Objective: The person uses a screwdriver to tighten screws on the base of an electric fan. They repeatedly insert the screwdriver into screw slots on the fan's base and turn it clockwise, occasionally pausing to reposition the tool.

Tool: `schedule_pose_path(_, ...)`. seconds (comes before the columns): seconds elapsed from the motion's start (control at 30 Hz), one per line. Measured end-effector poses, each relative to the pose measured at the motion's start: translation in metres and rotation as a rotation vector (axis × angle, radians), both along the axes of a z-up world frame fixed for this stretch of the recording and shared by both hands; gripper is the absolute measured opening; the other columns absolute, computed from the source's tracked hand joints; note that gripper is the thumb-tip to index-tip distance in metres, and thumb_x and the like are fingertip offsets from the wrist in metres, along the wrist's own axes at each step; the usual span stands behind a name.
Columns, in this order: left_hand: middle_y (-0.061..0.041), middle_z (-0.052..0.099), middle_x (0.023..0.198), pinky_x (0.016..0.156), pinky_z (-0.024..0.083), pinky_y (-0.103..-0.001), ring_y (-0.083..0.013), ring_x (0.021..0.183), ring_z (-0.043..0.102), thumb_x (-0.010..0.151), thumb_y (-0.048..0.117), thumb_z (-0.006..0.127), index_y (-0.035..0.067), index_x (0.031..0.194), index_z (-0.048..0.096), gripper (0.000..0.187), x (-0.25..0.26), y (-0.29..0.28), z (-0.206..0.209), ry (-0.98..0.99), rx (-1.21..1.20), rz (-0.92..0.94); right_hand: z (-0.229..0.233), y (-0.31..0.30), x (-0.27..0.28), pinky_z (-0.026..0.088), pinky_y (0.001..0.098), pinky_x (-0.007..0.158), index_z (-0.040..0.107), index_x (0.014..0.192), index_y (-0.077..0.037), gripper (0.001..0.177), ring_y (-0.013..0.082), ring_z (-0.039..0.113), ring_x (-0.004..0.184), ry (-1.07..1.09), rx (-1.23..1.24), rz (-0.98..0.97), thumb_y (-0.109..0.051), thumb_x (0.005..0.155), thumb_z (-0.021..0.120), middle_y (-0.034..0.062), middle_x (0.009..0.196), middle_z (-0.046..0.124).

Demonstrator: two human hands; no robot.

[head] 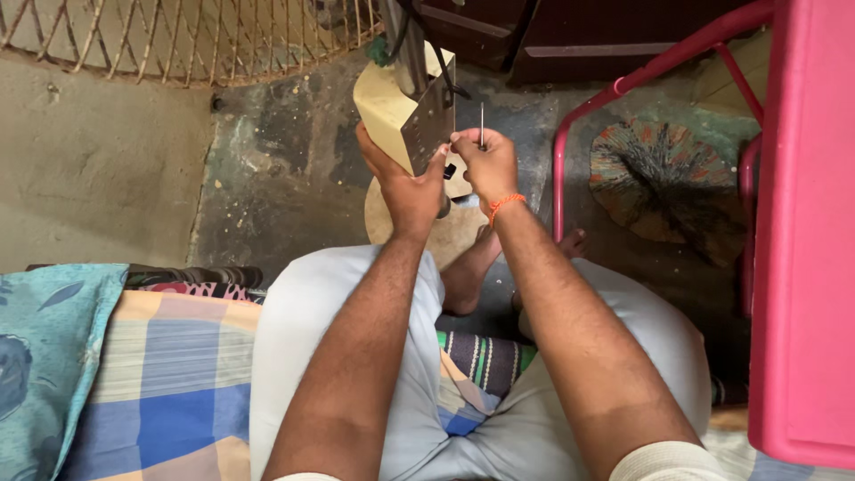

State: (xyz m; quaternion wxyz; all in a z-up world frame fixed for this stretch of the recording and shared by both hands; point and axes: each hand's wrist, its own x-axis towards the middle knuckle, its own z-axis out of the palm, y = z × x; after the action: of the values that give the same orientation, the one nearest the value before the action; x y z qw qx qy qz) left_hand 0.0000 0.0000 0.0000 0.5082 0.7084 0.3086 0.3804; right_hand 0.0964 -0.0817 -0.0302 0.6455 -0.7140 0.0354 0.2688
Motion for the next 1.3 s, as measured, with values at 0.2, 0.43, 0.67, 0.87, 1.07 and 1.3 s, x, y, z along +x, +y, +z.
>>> schedule_pose_path(0.2, -0.026, 0.031, 0.156, 0.116, 0.046, -0.043, -0.0386, 0.144, 0.045, 0.079, 0.007, 0.090, 0.004, 0.161, 0.007, 0.117, 0.000, 0.002, -0.002, -0.049, -0.024, -0.024, 0.014, 0.000, -0.014, 0.054, 0.0345, 0.075, 0.068, 0.095, -0.001, 0.011, 0.0187, 0.066, 0.081, -0.868, -0.151, 0.039, -0.010, 0.094, 0.073, 0.0054, 0.087, 0.068)
schedule_pose_path(0.43, -0.027, 0.028, 0.159, 0.120, 0.039, -0.046, -0.0420, 0.147, 0.039, 0.077, 0.007, 0.091, 0.006, 0.162, 0.009, 0.119, -0.005, 0.003, 0.004, -0.003, 0.025, -0.027, 0.040, -0.021, -0.025, 0.051, 0.0301, 0.073, 0.060, 0.094, -0.001, 0.017, 0.0144, 0.060, 0.076, -0.661, -0.151, 0.041, -0.010, 0.090, 0.074, 0.0062, 0.083, 0.064)
schedule_pose_path(0.67, -0.028, 0.014, 0.163, 0.124, 0.024, -0.052, -0.0451, 0.152, 0.017, 0.073, 0.014, 0.095, 0.000, 0.160, 0.003, 0.128, -0.026, -0.021, 0.032, 0.019, 0.021, -0.012, 0.071, -0.068, -0.069, 0.050, 0.0231, 0.074, 0.069, 0.099, -0.005, 0.008, 0.0046, 0.060, 0.082, -0.431, 0.210, 0.137, -0.013, 0.097, 0.069, -0.0051, 0.088, 0.067)
schedule_pose_path(0.87, -0.019, 0.046, 0.148, 0.111, 0.037, -0.048, -0.0333, 0.136, 0.045, 0.098, 0.038, 0.067, -0.002, 0.150, 0.039, 0.071, -0.075, -0.071, 0.034, 0.007, -0.452, -0.287, 0.083, -0.102, -0.138, 0.032, 0.0233, 0.047, 0.064, 0.093, -0.006, 0.016, 0.0054, 0.044, 0.057, -0.098, 0.299, -0.013, -0.016, 0.098, 0.075, -0.0022, 0.073, 0.058)
schedule_pose_path(1.07, -0.005, 0.070, 0.115, 0.084, 0.053, -0.032, -0.0175, 0.098, 0.067, 0.108, 0.041, 0.039, 0.011, 0.136, 0.059, 0.046, -0.121, -0.087, 0.028, 0.062, -0.645, -0.774, 0.117, -0.112, -0.169, 0.055, 0.0246, 0.065, 0.064, 0.110, -0.007, 0.016, 0.0072, 0.064, 0.079, -0.126, 0.368, 0.059, -0.017, 0.097, 0.064, -0.0013, 0.092, 0.068)
schedule_pose_path(1.3, -0.003, 0.078, 0.109, 0.082, 0.055, -0.029, -0.0137, 0.097, 0.072, 0.113, 0.030, 0.041, 0.003, 0.109, 0.069, 0.039, -0.140, -0.065, 0.043, -0.103, -0.391, -0.708, 0.172, -0.148, -0.217, 0.050, 0.0218, 0.085, 0.066, 0.122, -0.005, 0.027, 0.0043, 0.059, 0.096, -0.483, 0.216, 0.302, -0.012, 0.096, 0.066, -0.0049, 0.108, 0.069)
